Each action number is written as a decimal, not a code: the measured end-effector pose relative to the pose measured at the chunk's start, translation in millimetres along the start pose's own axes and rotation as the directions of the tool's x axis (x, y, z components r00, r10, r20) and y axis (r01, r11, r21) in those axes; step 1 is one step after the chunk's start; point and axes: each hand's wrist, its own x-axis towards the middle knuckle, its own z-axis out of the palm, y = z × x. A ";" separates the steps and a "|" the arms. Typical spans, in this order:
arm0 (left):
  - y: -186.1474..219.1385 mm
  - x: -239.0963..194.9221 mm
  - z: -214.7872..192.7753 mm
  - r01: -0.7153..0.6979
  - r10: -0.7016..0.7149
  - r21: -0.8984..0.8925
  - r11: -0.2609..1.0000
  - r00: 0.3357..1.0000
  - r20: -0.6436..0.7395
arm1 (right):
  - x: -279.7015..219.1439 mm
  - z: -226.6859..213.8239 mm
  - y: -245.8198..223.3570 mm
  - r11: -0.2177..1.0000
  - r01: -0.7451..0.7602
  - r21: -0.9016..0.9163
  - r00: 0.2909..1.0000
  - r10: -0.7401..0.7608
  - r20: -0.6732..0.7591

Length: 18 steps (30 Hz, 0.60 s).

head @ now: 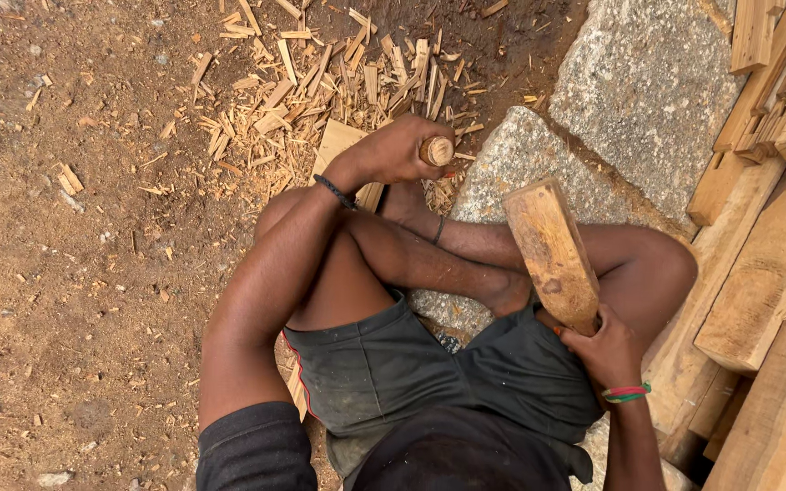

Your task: The person sits cross-legged on the ground and uses a wooden mallet to strike a chisel, carving a small wooden piece held between their feet. The person repeatedly strikes the chisel to shape the wood, occasionally adjusting the piece and the tool.

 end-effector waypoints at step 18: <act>-7.6 3.3 9.7 -0.029 0.035 -0.146 0.989 0.999 0.039 | 0.3 1.1 -6.2 0.999 0.032 -0.009 1.000 -0.032 0.001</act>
